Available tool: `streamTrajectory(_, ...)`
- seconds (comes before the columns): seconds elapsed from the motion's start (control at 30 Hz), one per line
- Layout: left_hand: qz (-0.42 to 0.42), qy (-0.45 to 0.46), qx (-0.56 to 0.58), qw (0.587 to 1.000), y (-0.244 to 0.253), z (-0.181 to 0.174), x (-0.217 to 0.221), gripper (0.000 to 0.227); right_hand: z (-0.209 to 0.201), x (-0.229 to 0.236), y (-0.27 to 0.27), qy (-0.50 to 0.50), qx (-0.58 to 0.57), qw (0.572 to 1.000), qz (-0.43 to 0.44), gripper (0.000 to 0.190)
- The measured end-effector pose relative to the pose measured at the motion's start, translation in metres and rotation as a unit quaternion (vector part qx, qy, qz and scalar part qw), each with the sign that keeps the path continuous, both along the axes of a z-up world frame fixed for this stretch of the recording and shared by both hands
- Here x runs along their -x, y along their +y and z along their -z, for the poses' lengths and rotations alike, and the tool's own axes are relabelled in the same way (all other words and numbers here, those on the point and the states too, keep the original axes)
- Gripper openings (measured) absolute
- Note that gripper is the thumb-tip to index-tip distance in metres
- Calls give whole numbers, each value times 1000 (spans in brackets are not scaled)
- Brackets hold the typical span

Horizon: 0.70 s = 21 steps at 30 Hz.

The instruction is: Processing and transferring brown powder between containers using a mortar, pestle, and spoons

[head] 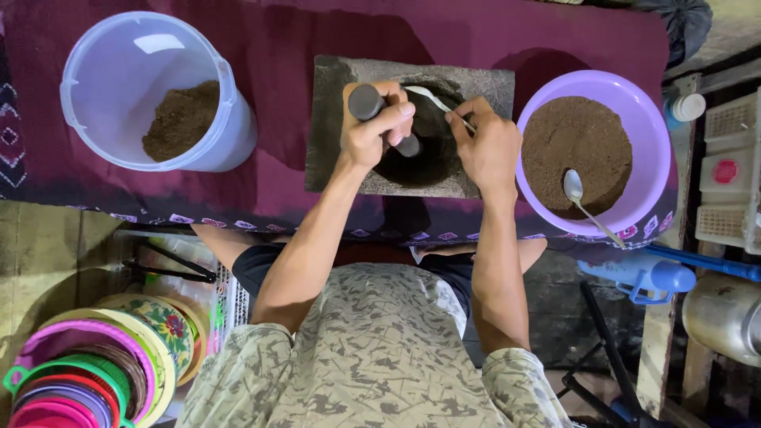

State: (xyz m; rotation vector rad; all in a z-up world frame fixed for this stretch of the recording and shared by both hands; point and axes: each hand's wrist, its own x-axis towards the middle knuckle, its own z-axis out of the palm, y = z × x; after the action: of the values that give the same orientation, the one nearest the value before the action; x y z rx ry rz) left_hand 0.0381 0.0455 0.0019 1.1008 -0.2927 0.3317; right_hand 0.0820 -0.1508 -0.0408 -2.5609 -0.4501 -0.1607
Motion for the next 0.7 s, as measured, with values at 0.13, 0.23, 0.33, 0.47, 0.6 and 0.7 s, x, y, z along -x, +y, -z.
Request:
streamTrajectory(0.13, -26, -104, -3, 994, 1, 14, -3, 39, -3, -4, -3, -13, -38, 999, -25, 14)
streamTrajectory(0.23, -46, -93, -16, 994, 5, -24, 18, 34, -2, -3, -5, -6, -30, 999, -23, 13)
streamTrajectory(0.33, -60, -112, -112, 986, 16, -64, 33, 33, -8, -3, -1, -27, -64, 997, -40, 14)
streamTrajectory(0.47, -61, -70, -188, 978, 9, -60, 41, 39, -10, 0, -1, -1, -63, 998, -25, 13)
streamTrajectory(0.6, -63, -30, -176, 982, 1, -17, 26, 41, -3, -1, -5, 16, -58, 998, -11, 14)
streamTrajectory(0.7, -74, -30, -138, 987, -6, 6, 18, 41, -2, 0, -4, 12, -47, 999, -3, 14)
